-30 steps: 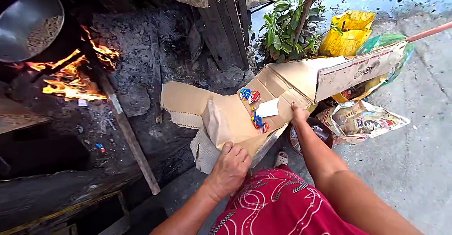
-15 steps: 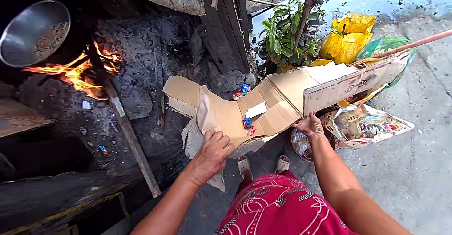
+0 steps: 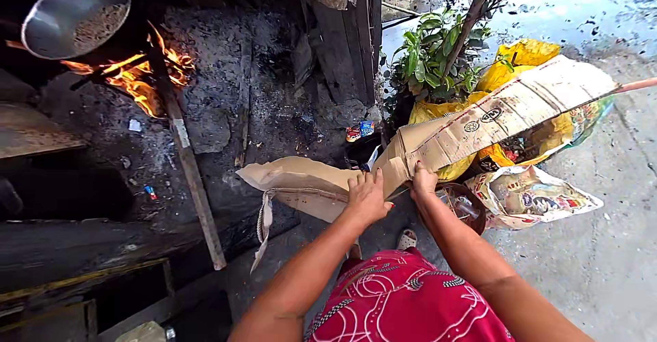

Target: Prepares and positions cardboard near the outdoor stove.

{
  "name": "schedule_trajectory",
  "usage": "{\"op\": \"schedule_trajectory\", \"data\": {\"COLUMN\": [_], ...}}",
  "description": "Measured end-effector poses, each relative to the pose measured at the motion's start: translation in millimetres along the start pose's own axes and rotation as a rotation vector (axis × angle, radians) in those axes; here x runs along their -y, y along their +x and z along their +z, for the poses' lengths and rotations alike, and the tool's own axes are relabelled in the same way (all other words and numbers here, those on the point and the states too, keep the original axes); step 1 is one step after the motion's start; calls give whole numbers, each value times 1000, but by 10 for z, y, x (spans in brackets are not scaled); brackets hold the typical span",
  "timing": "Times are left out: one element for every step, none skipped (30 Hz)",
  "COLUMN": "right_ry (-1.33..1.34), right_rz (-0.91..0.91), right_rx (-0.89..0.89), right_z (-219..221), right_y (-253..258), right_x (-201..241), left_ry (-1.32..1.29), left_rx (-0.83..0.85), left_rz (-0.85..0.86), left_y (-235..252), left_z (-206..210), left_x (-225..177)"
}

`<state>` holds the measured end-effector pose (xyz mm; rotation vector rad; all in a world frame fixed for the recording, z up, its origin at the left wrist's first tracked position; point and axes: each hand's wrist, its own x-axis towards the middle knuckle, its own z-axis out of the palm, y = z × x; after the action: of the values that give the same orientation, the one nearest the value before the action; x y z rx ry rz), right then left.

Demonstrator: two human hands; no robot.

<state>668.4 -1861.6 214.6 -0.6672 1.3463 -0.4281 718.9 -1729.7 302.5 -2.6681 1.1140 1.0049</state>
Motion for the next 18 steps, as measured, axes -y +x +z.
{"op": "schedule_trajectory", "data": {"right_ry": [21,36,45,50,51,41,17,-16,-52,-87,-123,-152,-176,-203,-231,-271,-313,-357], "right_rz": [-9,-23,-33,-33,-21,-1,18,22,5,-24,-60,-92,-119,-142,-166,-192,-222,-250], "right_rx": [8,15,28,45,62,76,94,123,164,224,291,367,438,499,554,608,639,650], "right_z": [40,66,79,68,43,6,-55,-132,-217,-321,-440,-567,-689,-808,-922,-1018,-1088,-1172], "right_y": [-96,-172,-227,-257,-270,-274,-278,-289,-302,-313,-322,-326,-326,-319,-300,-276,-243,-182], "right_x": [0,4,17,33,55,84,118,159,209,258,298,340,383,423,456,492,535,581], "left_ry": [-79,-141,-186,-201,-192,-170,-145,-118,-91,-68,-50,-36,-27,-19,-16,-16,-20,-40], "left_rx": [-15,-37,-53,-54,-47,-35,-20,-9,-5,-3,-3,-6,-15,-24,-31,-49,-71,-98], "left_rz": [-2,-19,-49,-73,-70,-32,24,74,119,167,211,260,314,364,401,431,450,446], "left_y": [127,238,332,410,464,491,490,467,427,369,292,213,136,67,14,-18,-37,-52], "left_z": [128,222,271,293,303,308,304,281,235,183,135,89,45,-1,-47,-84,-118,-133], "left_x": [-139,-231,-285,-302,-286,-257,-239,-236,-241,-249,-263,-276,-285,-287,-271,-234,-185,-111]}}
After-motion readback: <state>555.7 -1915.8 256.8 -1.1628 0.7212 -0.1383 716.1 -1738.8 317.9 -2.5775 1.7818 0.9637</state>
